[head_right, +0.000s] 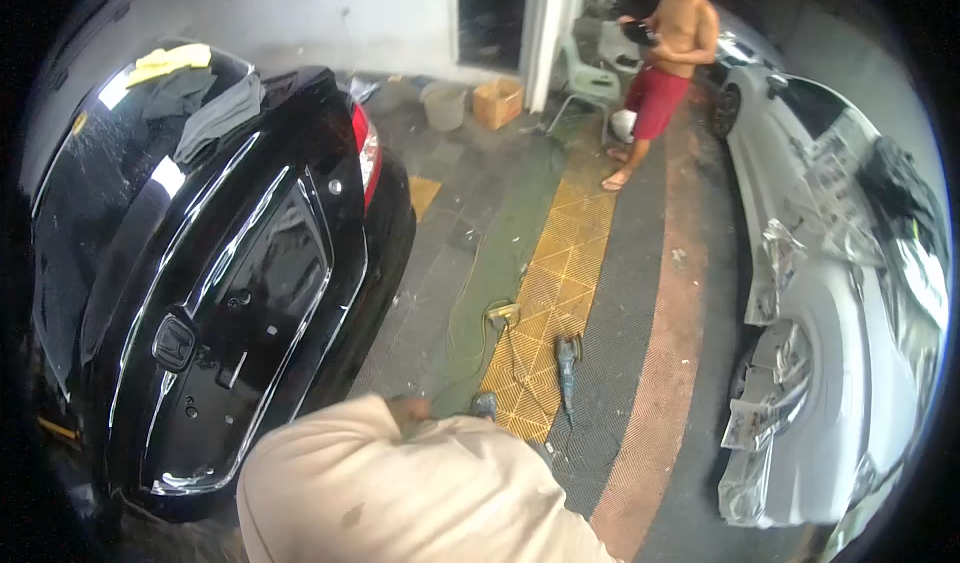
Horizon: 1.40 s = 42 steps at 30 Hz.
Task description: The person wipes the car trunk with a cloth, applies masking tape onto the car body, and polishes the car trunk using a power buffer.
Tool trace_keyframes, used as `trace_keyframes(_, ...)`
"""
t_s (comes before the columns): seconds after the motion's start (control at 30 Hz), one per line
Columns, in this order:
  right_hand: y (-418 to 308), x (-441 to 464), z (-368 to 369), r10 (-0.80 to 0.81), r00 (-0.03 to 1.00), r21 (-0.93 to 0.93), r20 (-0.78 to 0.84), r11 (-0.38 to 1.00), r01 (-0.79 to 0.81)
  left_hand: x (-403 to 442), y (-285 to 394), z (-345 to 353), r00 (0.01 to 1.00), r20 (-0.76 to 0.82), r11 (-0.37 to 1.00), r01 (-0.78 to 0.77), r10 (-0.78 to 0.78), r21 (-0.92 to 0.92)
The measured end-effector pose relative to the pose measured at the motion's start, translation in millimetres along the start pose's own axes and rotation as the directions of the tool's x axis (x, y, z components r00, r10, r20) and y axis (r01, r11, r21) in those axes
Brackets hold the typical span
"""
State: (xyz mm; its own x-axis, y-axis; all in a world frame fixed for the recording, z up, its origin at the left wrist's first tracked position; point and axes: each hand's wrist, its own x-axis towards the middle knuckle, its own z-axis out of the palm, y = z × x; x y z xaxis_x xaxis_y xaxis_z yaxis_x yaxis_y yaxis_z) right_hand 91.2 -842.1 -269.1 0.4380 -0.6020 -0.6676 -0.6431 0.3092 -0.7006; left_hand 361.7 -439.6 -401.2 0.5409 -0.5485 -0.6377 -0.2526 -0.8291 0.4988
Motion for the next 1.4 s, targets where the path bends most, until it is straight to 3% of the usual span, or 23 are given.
trace_keyframes(0.1,-37.4,34.3,-3.3,0.088,0.996,-0.040,-0.011,0.995,-0.088,89.4,56.2,-85.1,0.946,-0.268,0.980,-0.197,0.182,-0.030)
trace_keyframes(0.17,-68.3,68.7,6.3,0.116,0.993,-0.056,-0.004,0.992,-0.116,117.0,133.9,-185.4,0.983,-0.128,0.859,-0.180,0.135,-0.479)
trace_keyframes(0.23,-106.7,113.4,30.7,0.145,0.989,-0.085,0.027,0.986,-0.142,161.3,164.2,-238.0,0.852,-0.411,0.788,-0.483,0.323,-0.382)
trace_keyframes(0.27,-128.6,136.2,46.2,0.155,0.987,-0.116,0.051,0.982,-0.149,164.7,178.8,-273.1,0.834,-0.418,0.819,-0.497,0.359,-0.287)
trace_keyframes(0.3,-153.9,163.8,64.7,0.159,0.985,-0.145,0.073,0.978,-0.148,135.4,209.7,-320.4,0.902,-0.346,0.826,-0.391,0.258,-0.405)
trace_keyframes(0.37,-206.8,222.7,104.6,0.158,0.978,-0.203,0.139,0.971,-0.128,185.1,193.2,-346.0,0.881,-0.382,0.839,-0.417,0.279,-0.351)
trace_keyframes(0.5,-330.9,342.0,182.5,0.142,0.948,-0.348,0.285,0.937,-0.036,292.6,89.8,-344.0,0.921,-0.376,0.983,-0.153,0.105,-0.099)
trace_keyframes(0.53,-363.7,368.7,199.1,0.134,0.939,-0.379,0.317,0.926,-0.004,268.4,83.4,-339.3,0.769,-0.606,0.802,-0.485,0.202,-0.348)
trace_keyframes(0.6,-428.7,416.3,238.3,0.136,0.915,-0.430,0.381,0.902,0.045,245.0,89.7,-381.0,0.945,-0.200,0.904,0.166,-0.261,-0.395)
trace_keyframes(0.63,-463.2,437.5,259.4,0.132,0.903,-0.448,0.410,0.891,0.073,246.7,90.6,-397.9,0.883,-0.094,0.849,0.406,-0.460,-0.337)
trace_keyframes(0.67,-497.3,457.7,280.4,0.120,0.888,-0.457,0.443,0.883,0.109,245.0,91.5,-409.3,0.873,-0.097,0.835,0.418,-0.478,-0.358)
trace_keyframes(0.73,-562.9,497.2,327.0,0.088,0.855,-0.454,0.511,0.872,0.182,249.2,91.8,-425.4,0.685,-0.481,0.693,0.049,-0.548,-0.719)
trace_keyframes(0.83,-662.7,556.1,416.6,0.043,0.760,-0.357,0.648,0.899,0.254,294.8,68.6,-464.4,0.568,-0.461,0.599,0.072,-0.682,-0.798)
trace_keyframes(0.87,-694.2,569.8,450.3,0.034,0.721,-0.316,0.692,0.912,0.260,302.8,65.9,-486.9,0.567,-0.457,0.592,0.070,-0.686,-0.803)
trace_keyframes(0.93,-757.4,571.9,525.6,0.021,0.631,-0.241,0.776,0.933,0.266,317.4,57.9,-548.8,0.863,-0.281,0.757,0.163,-0.421,-0.632)
trace_keyframes(0.97,-787.3,562.0,562.0,0.013,0.588,-0.213,0.809,0.938,0.273,330.8,53.4,-574.7,0.860,-0.288,0.762,0.162,-0.421,-0.627)
trace_keyframes(1.03,-842.3,487.1,628.8,-0.093,0.539,-0.129,0.837,0.924,0.359,366.7,30.9,-625.2,0.846,-0.438,0.619,-0.174,-0.304,-0.766)
trace_keyframes(1.13,-876.7,520.5,732.1,-0.189,0.430,-0.058,0.883,0.864,0.500,437.6,-25.2,-724.5,0.741,-0.565,0.816,-0.041,-0.362,-0.577)
trace_keyframes(1.17,-875.5,555.7,765.0,-0.173,0.384,-0.074,0.907,0.833,0.549,442.4,-43.9,-782.5,0.810,-0.508,0.858,-0.013,-0.292,-0.513)
trace_keyframes(1.2,-865.6,645.9,789.0,-0.084,0.307,-0.172,0.948,0.676,0.717,445.5,-46.0,-824.5,0.875,-0.424,0.880,0.003,-0.232,-0.474)
trace_keyframes(1.23,-857.6,728.7,811.7,0.005,0.224,-0.200,0.974,0.472,0.859,448.5,-44.7,-855.1,0.811,-0.555,0.879,-0.118,-0.184,-0.463)
trace_keyframes(1.3,-876.7,663.8,833.1,-0.024,0.561,-0.463,0.828,0.536,0.706,420.2,-51.1,-943.3,0.711,-0.683,0.851,-0.245,-0.168,-0.465)
trace_keyframes(1.4,-915.8,626.6,899.6,-0.032,0.656,-0.542,0.754,0.535,0.648,389.0,-85.3,-1045.5,0.595,-0.794,0.761,-0.455,-0.127,-0.462)
